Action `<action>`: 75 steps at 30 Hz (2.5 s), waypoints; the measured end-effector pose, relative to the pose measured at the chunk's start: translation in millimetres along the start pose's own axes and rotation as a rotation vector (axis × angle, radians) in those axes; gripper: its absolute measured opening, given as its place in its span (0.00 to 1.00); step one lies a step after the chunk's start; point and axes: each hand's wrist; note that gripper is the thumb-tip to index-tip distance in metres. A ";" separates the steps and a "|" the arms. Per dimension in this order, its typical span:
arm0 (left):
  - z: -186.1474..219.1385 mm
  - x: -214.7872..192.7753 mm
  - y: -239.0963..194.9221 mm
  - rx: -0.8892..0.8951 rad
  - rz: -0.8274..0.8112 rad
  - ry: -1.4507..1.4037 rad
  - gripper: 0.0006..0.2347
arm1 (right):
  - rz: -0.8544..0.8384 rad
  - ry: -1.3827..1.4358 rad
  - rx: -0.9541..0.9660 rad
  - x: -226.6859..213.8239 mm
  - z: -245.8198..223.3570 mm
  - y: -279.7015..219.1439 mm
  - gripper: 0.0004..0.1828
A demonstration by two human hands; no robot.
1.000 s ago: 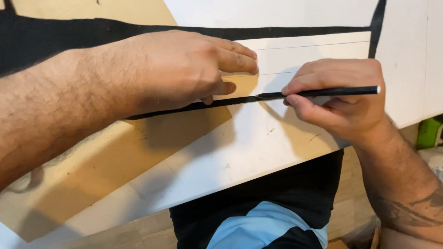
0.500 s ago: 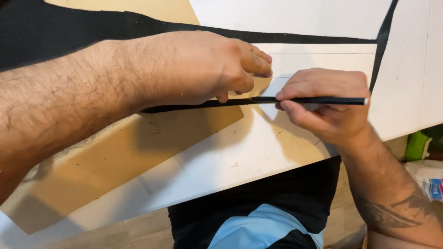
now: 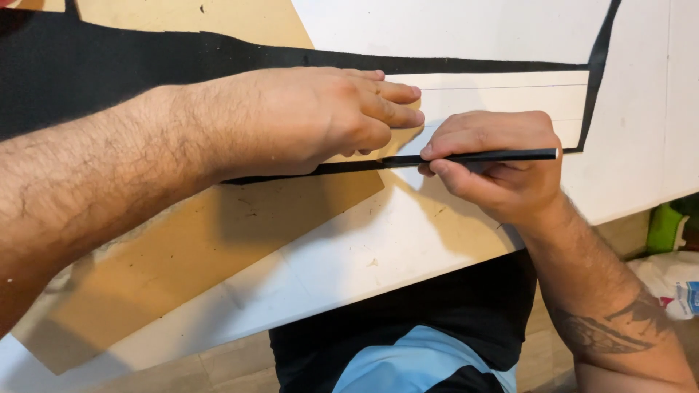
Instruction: Tracing a rectangular template onto a leather strip using a pen and then measuring the strip with a tape measure.
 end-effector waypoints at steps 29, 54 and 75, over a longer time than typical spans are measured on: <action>11.0 -6.1 -19.6 -0.036 0.050 -0.003 0.08 | -0.007 0.002 -0.019 2.0 -1.3 2.1 0.05; 16.0 -19.3 -22.9 -0.020 0.022 0.202 0.03 | -0.050 -0.130 -0.107 20.2 -16.3 19.6 0.02; 1.5 -19.9 -26.2 0.092 0.046 -0.040 0.06 | -0.071 -0.159 -0.166 51.4 -21.1 33.7 0.02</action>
Point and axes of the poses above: each hand's wrist, its own y-axis towards the middle knuckle, its own x-axis out of the palm, z = x × y, and after that the axes turned 7 degrees about z, right-handed
